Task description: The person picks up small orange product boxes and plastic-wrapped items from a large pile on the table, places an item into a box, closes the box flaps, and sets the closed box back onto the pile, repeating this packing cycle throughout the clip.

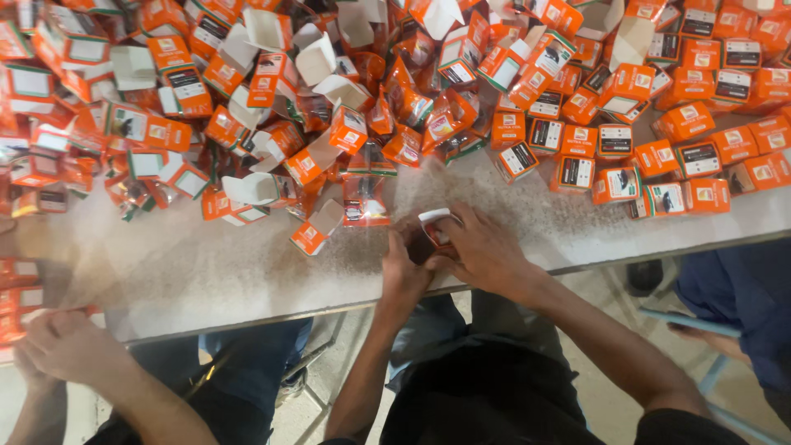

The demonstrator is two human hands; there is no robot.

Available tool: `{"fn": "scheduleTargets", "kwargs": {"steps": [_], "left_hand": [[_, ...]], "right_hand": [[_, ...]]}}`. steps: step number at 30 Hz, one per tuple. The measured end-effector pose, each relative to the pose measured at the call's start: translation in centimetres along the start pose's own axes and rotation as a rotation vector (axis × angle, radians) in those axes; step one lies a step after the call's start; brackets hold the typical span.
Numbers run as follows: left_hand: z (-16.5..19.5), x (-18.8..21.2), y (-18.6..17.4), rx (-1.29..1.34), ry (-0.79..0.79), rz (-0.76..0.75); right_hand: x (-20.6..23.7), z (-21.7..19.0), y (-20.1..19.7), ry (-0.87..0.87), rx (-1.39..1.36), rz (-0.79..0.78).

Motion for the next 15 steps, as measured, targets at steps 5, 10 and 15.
{"fn": "scheduleTargets", "kwargs": {"steps": [5, 10, 15], "left_hand": [[-0.3, -0.1, 0.3, 0.043, 0.002, 0.042], [0.8, 0.5, -0.8, -0.099, 0.415, 0.004], [1.8, -0.1, -1.9, -0.241, 0.395, -0.081]], "right_hand": [[2.0, 1.5, 2.2, 0.063, -0.624, 0.482], [2.9, 1.5, 3.3, -0.084, -0.243, 0.380], [2.1, 0.5, 2.3, -0.084, -0.047, 0.292]]}}
Point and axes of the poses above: each hand's wrist, its own x-axis away from the middle knuckle, its own y-axis out of the palm, z = x × y, the point moved 1 cm from there along -x, towards the middle knuckle, and after that the axes turned 11 degrees about -y, right-handed, at the moved point
